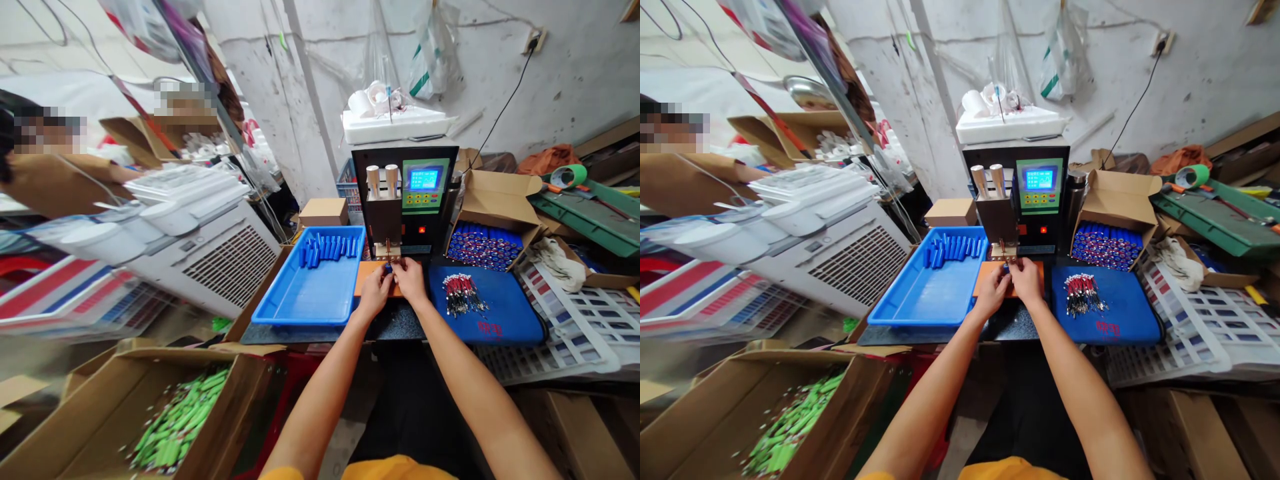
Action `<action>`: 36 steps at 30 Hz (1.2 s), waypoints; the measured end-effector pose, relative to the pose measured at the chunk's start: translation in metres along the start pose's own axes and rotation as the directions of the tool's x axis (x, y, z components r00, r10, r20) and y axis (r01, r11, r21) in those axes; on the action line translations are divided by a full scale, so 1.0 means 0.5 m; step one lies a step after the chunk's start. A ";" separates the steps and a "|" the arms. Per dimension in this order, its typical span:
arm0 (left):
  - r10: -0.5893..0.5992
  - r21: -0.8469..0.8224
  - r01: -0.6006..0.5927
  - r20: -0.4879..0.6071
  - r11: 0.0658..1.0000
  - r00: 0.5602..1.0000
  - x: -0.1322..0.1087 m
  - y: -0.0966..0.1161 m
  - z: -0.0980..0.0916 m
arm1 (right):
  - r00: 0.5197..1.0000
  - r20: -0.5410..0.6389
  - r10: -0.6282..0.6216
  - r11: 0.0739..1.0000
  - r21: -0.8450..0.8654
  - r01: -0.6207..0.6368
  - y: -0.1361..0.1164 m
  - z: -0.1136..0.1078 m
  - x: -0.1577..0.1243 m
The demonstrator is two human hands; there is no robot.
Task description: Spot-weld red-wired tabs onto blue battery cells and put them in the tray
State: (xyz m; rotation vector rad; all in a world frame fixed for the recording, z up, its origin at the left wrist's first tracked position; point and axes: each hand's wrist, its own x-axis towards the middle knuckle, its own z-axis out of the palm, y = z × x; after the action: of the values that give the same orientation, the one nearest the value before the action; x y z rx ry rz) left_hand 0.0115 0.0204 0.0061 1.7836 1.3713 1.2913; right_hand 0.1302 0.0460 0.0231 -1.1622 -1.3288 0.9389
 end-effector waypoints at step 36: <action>-0.059 -0.072 0.057 -0.025 0.996 0.998 -0.012 -0.002 0.014 | 0.958 -0.283 -0.052 0.998 -0.034 0.044 0.020 -0.251 -0.065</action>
State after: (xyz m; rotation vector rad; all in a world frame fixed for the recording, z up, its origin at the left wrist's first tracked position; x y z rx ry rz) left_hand 0.0173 0.0161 0.0003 1.6725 1.3649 1.3207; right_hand 0.2536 0.0053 0.0194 -1.2297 -1.1342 0.6900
